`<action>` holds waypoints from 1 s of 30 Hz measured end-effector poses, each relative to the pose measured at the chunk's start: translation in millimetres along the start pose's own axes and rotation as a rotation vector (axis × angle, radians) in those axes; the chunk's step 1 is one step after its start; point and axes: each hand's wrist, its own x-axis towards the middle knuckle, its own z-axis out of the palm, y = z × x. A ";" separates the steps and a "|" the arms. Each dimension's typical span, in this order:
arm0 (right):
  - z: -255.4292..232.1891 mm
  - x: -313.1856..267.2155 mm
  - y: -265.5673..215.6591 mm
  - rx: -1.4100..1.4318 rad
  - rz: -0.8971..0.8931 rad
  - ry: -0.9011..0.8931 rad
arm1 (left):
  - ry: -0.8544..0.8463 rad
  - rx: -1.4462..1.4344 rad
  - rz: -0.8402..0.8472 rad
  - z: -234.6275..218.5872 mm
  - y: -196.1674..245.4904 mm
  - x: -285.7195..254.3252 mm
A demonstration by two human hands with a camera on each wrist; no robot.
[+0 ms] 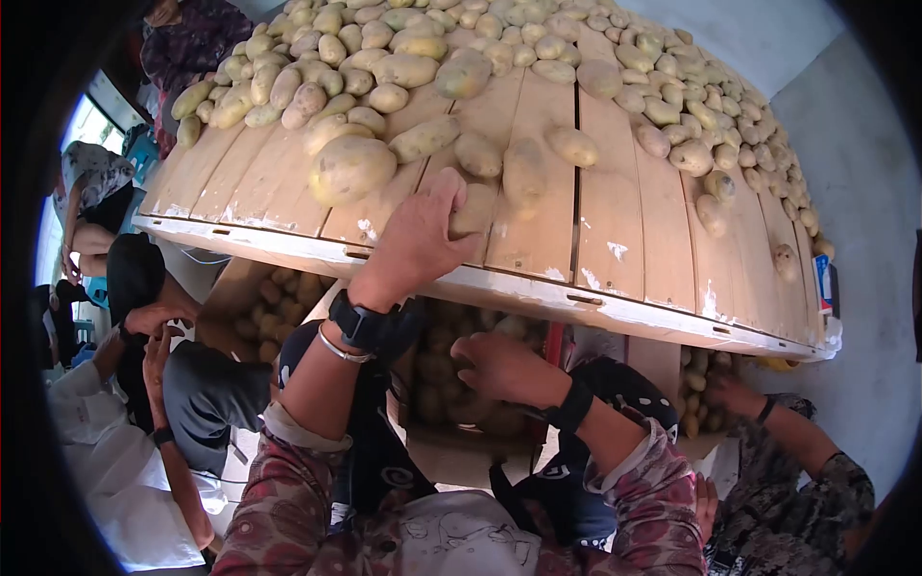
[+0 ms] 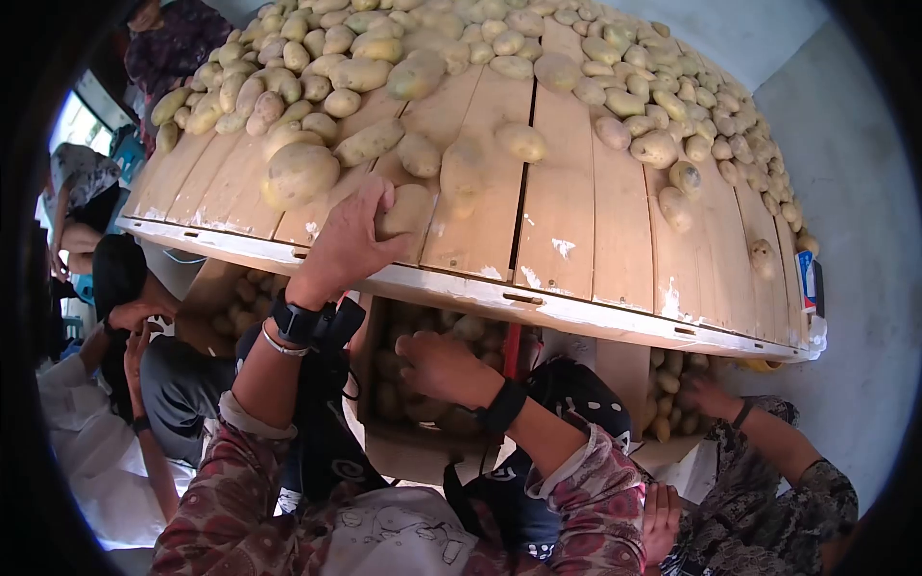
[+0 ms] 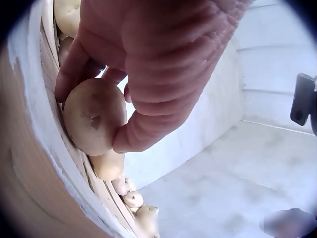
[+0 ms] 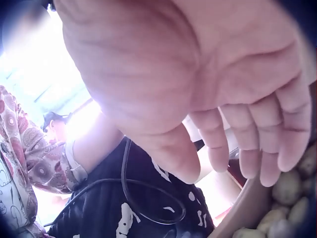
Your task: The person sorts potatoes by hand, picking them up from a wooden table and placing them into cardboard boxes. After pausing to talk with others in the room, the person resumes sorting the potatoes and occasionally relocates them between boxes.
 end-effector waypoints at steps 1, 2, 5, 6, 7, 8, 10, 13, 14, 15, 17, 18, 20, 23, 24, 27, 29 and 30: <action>1.3 -1.2 2.6 0.004 -0.016 0.002 | -0.001 -0.025 -0.001 0.5 3.7 -1.7; -4.0 -1.1 3.2 0.014 -0.009 -0.009 | -0.011 -0.031 -0.014 -0.1 4.7 -0.9; -10.8 -2.4 13.3 -0.039 -0.085 -0.009 | -0.029 -0.135 0.151 5.6 1.3 -11.4; -11.9 0.0 21.6 -0.032 -0.102 0.029 | -0.089 -0.046 0.203 6.0 -1.0 -11.6; -17.4 2.8 28.3 -0.075 -0.117 0.037 | -0.143 0.045 0.266 5.7 -3.3 -12.0; -21.5 2.1 30.2 -0.121 -0.137 0.045 | -0.173 0.035 0.243 5.7 -5.4 -16.2; -36.8 -1.7 19.6 0.059 0.067 0.060 | -0.225 -0.142 0.241 0.8 -7.9 -16.9; -72.7 -9.6 0.0 0.268 0.170 -0.228 | -0.350 -0.440 -0.024 -23.9 4.5 -26.2; -82.9 -13.3 4.5 0.356 0.093 -0.285 | -0.408 -0.598 -0.197 -30.1 6.0 -28.4; -92.0 -15.8 4.8 0.471 0.053 -0.256 | -0.361 -0.721 -0.116 -27.4 -2.3 -29.4; -114.8 -31.0 0.4 0.843 0.028 -0.187 | -0.397 -0.826 -0.142 -35.5 -2.5 -34.3; -118.7 -35.2 11.7 1.030 -0.047 -0.066 | -0.421 -0.929 -0.165 -37.7 -1.5 -36.9; -126.2 -28.8 35.4 1.352 -0.387 0.252 | -0.511 -1.014 -0.126 -30.4 -4.5 -42.6; -132.4 -20.7 54.9 1.744 -0.476 0.471 | -0.779 -0.925 -0.048 -19.7 9.6 -46.9; -132.1 -21.2 58.9 1.747 -0.471 0.480 | -0.861 -0.797 0.038 -17.8 16.0 -47.6; -132.0 -13.4 50.1 1.728 -0.364 0.696 | -1.033 -0.562 0.172 15.6 8.3 -66.5; -132.5 -12.1 51.0 1.729 -0.364 0.702 | -1.131 -0.215 0.251 36.7 2.8 -90.6; -132.9 -11.9 51.1 1.725 -0.367 0.704 | -1.133 -0.216 0.251 45.2 -1.5 -101.1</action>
